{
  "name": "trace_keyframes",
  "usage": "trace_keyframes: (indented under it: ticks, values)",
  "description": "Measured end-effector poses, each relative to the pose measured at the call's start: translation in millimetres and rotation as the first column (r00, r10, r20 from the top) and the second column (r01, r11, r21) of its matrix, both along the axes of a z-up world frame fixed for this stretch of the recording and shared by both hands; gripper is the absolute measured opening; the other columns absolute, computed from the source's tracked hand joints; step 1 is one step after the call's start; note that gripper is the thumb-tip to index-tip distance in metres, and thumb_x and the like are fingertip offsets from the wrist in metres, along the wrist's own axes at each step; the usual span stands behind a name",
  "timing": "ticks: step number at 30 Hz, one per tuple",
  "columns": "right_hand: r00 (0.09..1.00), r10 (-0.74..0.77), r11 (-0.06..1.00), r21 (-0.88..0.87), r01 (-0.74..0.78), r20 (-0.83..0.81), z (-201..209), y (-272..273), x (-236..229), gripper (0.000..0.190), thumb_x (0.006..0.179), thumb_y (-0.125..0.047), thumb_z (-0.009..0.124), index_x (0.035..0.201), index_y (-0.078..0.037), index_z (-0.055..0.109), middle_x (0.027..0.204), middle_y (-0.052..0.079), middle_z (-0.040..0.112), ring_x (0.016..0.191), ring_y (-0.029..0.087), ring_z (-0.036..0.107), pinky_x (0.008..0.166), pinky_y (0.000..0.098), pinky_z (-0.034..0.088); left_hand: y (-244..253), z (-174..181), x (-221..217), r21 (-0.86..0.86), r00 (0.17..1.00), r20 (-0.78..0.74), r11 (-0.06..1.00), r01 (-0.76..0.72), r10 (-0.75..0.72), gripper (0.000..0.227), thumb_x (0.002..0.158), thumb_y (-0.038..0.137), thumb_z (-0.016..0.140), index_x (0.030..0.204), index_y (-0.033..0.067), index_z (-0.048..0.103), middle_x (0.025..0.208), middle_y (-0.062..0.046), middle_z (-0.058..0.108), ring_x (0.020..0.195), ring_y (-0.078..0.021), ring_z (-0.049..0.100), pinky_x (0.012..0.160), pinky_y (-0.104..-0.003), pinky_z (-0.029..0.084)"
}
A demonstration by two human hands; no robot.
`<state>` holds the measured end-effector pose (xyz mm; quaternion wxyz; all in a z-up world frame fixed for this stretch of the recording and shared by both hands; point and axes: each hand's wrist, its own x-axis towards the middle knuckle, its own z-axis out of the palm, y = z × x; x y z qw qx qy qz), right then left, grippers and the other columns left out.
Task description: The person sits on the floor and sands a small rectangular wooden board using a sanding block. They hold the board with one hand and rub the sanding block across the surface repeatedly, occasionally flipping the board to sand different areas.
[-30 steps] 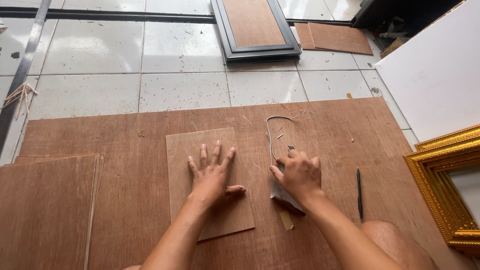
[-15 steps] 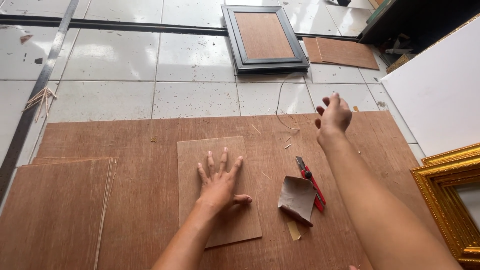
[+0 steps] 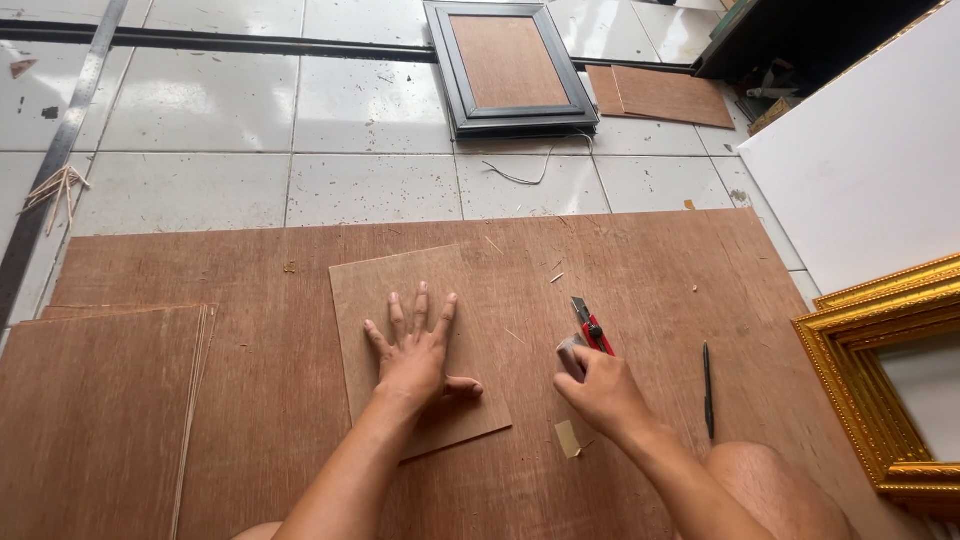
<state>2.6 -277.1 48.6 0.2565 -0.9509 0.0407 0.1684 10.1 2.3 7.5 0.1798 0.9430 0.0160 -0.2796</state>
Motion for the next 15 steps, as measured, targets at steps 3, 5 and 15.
trace_keyframes:
  ticks: [3, 5, 15]
  values:
    - [0.928, 0.14, 0.983, 0.064, -0.172, 0.345, -47, 10, -11, 0.022, 0.098, -0.023, 0.062, 0.114, -0.008, 0.061, 0.13, 0.019, 0.065, 0.128, 0.039, 0.062, 0.113, 0.0545, 0.049, 1, 7, -2, 0.084, 1.0, -0.025, 0.996, -0.016, 0.019, 0.167, 0.074, 0.093, 0.078, 0.178, 0.023, -0.033, 0.182, -0.015, -0.047, 0.16, -0.0582, -0.042, 0.125, -0.084, -0.012]
    - [0.838, 0.344, 0.938, -0.116, -0.327, 0.424, -61, 25, -39, 0.037, 0.103, -0.024, 0.064, 0.135, -0.009, 0.055, 0.141, 0.015, 0.066, 0.132, 0.035, 0.065, 0.11, 0.0535, 0.051, 5, 12, 0, 0.121, 0.999, -0.038, 0.993, 0.001, 0.004, 0.163, 0.077, 0.088, 0.081, 0.178, 0.0253, -0.031, 0.185, -0.012, -0.042, 0.164, -0.055, -0.037, 0.13, -0.079, -0.008]
    - [0.856, 0.506, 0.824, -0.231, -0.517, -0.108, -32, 124, 47, 0.077, 0.112, -0.061, 0.009, 0.18, -0.029, -0.007, 0.19, -0.009, -0.016, 0.175, 0.02, -0.017, 0.135, 0.0689, -0.019, 8, 21, 5, 0.209, 0.997, -0.053, 0.975, 0.073, -0.063, 0.157, 0.078, 0.09, 0.079, 0.181, 0.0282, -0.022, 0.189, -0.007, -0.032, 0.17, -0.0529, -0.024, 0.135, -0.075, 0.003]
